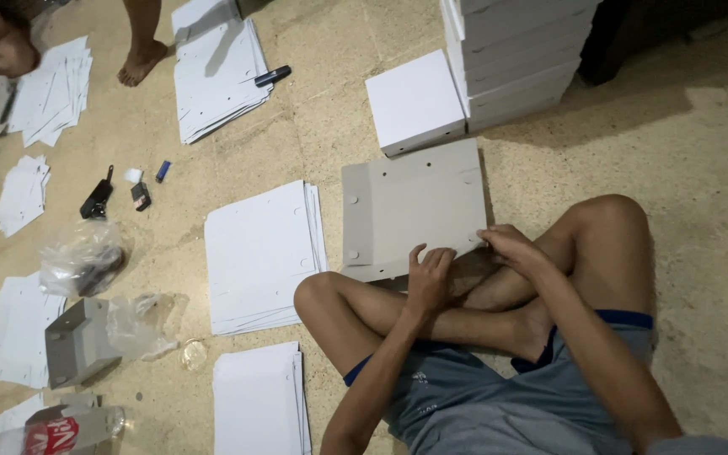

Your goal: Assembling cardboard boxes by folding flat sheets and tucking in pre-cut tabs

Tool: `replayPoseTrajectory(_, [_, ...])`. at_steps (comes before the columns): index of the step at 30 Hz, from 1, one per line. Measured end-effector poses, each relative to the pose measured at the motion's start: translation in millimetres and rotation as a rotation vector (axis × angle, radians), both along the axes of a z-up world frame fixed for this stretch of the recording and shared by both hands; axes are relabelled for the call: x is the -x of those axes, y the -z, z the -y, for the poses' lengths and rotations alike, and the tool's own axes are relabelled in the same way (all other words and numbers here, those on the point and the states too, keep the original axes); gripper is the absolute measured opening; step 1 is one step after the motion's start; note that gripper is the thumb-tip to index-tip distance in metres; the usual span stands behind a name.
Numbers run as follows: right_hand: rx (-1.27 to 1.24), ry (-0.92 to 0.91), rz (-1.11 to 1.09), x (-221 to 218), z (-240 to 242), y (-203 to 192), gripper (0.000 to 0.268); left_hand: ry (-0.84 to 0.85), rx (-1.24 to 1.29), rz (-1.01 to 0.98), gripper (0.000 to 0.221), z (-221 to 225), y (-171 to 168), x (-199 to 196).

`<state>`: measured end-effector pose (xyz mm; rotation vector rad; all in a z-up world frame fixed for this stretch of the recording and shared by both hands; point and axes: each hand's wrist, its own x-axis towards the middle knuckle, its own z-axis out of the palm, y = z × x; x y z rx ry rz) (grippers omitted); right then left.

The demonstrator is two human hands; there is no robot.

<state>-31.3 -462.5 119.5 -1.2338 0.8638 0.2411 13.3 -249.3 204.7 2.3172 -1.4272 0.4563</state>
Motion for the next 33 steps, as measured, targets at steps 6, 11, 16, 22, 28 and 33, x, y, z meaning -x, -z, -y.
replayPoseTrajectory(6, [-0.131,0.097,0.066,10,-31,-53,0.049,-0.31,0.025,-0.077,0.007,2,38,-8])
replayPoseTrajectory(11, [0.118,-0.113,0.084,5,-47,-28,0.042,-0.45,-0.093,-0.052,0.023,15,40,-15])
replayPoseTrajectory(16, [0.188,-0.156,0.085,1,-53,-31,0.031,-0.432,-0.223,-0.166,0.029,21,41,-13])
replayPoseTrajectory(22, [0.235,-0.185,0.081,3,-42,-46,0.026,-0.183,-0.288,-0.654,0.045,2,12,-17])
replayPoseTrajectory(28, [0.124,-0.144,0.102,3,-43,-74,0.028,-0.036,-0.182,-0.76,0.037,-16,-10,-25])
replayPoseTrajectory(33, [0.092,-0.162,0.117,1,-48,-86,0.026,-0.317,0.053,-0.647,0.014,-4,-12,-23])
